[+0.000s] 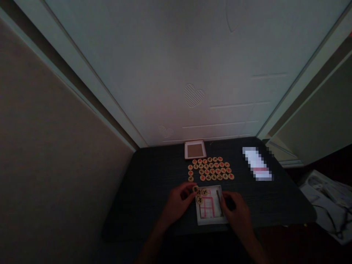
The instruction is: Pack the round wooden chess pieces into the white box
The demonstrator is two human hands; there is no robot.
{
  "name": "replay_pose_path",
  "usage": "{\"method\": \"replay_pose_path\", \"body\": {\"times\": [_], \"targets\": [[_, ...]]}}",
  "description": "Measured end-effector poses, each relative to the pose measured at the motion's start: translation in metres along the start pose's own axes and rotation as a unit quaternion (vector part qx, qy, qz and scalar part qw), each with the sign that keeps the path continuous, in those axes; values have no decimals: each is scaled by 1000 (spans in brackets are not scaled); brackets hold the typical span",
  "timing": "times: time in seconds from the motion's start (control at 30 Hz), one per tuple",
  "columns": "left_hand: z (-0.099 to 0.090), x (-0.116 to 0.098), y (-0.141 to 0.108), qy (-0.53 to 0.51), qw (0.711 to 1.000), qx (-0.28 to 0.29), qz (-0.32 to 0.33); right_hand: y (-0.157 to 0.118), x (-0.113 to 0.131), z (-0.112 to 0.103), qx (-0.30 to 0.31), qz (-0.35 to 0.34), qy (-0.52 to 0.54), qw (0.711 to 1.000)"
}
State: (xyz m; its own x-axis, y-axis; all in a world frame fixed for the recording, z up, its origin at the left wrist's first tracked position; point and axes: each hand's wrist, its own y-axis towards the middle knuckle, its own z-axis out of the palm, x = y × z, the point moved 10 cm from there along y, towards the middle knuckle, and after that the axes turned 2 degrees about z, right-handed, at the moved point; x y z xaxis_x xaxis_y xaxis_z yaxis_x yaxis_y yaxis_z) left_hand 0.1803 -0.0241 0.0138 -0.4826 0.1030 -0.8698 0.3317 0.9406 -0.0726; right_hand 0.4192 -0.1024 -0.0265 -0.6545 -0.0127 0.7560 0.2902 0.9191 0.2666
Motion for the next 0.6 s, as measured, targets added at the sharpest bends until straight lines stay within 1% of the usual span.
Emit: {"method": "replay_pose_path", "body": {"times": [0.27, 0.5, 0.6], "targets": [[9, 5, -1, -6, 999, 29, -20, 1, 2, 0, 0, -8, 4, 1000], [10, -1, -3, -5, 999, 27, -21, 1, 4, -1, -1, -5, 9, 1000], [14, -4, -5, -5, 999, 36, -16, 2, 10, -3, -10, -15, 10, 1000]]}}
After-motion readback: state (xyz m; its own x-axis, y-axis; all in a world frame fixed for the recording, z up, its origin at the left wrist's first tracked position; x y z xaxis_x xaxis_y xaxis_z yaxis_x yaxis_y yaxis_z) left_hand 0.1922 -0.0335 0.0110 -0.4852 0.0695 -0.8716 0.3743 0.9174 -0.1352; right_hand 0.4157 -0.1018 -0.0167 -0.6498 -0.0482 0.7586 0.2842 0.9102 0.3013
